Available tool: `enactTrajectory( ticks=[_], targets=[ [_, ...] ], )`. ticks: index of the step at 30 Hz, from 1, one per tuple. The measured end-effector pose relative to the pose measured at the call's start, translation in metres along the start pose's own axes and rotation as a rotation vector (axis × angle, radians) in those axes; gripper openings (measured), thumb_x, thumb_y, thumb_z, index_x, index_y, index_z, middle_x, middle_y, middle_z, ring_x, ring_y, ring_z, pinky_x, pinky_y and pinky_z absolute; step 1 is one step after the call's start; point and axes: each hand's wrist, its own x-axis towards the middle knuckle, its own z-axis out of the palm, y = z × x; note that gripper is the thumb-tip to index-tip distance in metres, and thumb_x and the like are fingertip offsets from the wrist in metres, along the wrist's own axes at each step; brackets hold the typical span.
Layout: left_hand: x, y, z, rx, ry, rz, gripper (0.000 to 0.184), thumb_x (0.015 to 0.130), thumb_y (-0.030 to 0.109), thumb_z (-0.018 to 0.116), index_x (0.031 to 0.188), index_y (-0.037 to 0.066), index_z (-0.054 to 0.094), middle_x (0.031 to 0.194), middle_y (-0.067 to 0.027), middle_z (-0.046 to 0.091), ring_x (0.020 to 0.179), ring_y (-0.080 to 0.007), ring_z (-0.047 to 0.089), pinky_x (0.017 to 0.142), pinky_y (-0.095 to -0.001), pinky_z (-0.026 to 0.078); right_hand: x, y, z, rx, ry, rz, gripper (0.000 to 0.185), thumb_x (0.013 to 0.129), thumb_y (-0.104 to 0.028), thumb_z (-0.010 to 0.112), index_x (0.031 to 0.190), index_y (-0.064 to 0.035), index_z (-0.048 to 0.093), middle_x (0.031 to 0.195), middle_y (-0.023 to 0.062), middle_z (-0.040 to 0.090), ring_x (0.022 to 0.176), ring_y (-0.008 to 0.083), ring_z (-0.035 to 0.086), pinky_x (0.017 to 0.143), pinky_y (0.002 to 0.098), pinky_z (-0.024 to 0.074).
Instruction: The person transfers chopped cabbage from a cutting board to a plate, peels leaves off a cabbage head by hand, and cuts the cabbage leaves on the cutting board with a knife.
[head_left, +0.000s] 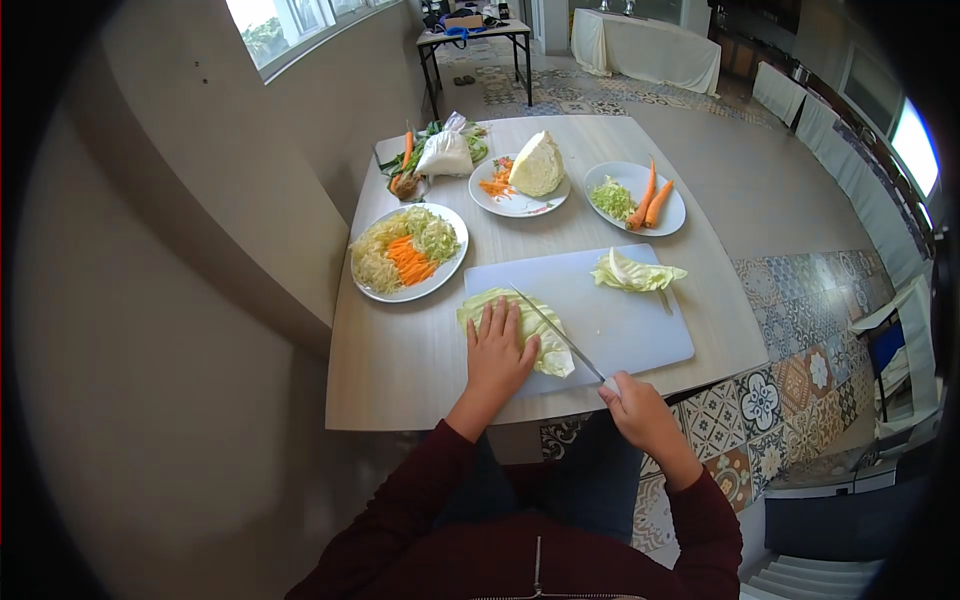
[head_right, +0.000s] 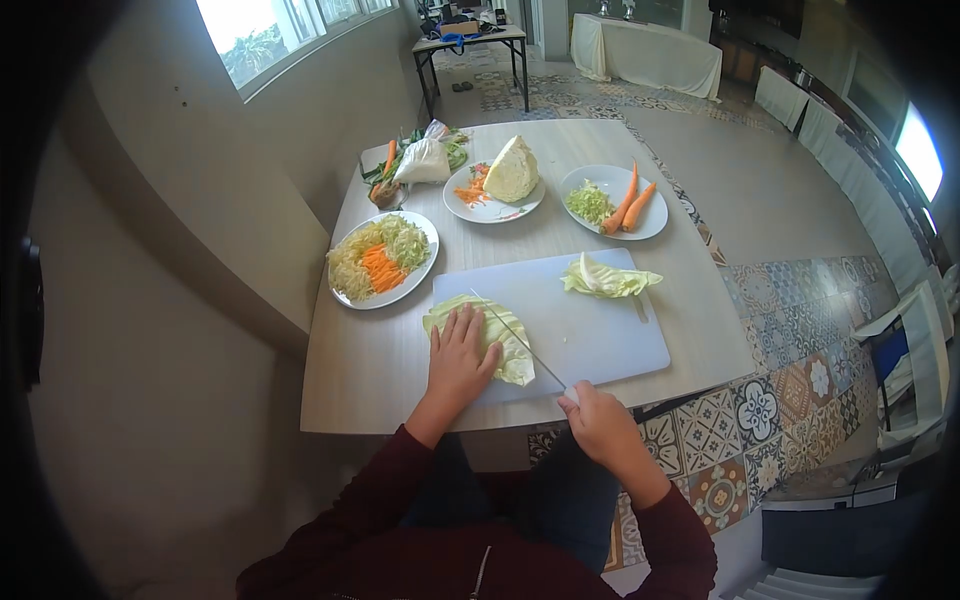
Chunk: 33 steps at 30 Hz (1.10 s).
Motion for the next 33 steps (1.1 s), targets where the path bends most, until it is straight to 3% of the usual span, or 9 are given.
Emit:
enactTrajectory(
  ticks=[12, 24, 33],
  targets=[
    [0.001, -0.001, 0.003, -0.012, 0.003, -0.021, 0.066, 0.087, 0.041, 0.049, 0.137, 0.0, 0.036, 0.145, -0.0167, 0.033, 0.137, -0.0321, 0.025, 0.111, -0.0512, 0.014, 0.003, -0.001, -0.002, -0.242, -0.06, -0.019, 0.029, 0.092, -0.029, 0.05, 0.088, 0.0, 0.048, 0.065, 0.0243, 0.059, 0.063, 0.0436, 0.059, 0.058, 0.0514, 0.0462],
    [-0.001, 0.001, -0.001, 0.029, 0.026, -0.05, 0.065, 0.084, 0.045, 0.051, 0.136, 0.005, 0.042, 0.145, -0.0261, 0.026, 0.135, -0.0441, 0.02, 0.109, -0.0561, 0.013, -0.01, 0.001, -0.021, -0.306, -0.097, -0.061, 0.029, 0.093, -0.029, 0.05, 0.086, -0.001, 0.046, 0.061, 0.023, 0.057, 0.057, 0.043, 0.057, 0.052, 0.0509, 0.0453],
    [0.0, 0.001, -0.001, 0.023, -0.003, -0.077, 0.071, 0.085, 0.046, 0.05, 0.137, -0.001, 0.036, 0.146, -0.0253, 0.025, 0.137, -0.0416, 0.02, 0.109, -0.0554, 0.013, -0.01, 0.0, -0.018, -0.348, -0.114, -0.042, 0.03, 0.093, -0.031, 0.049, 0.086, -0.0017, 0.047, 0.062, 0.0213, 0.059, 0.058, 0.0411, 0.059, 0.052, 0.0497, 0.0465]
  ],
)
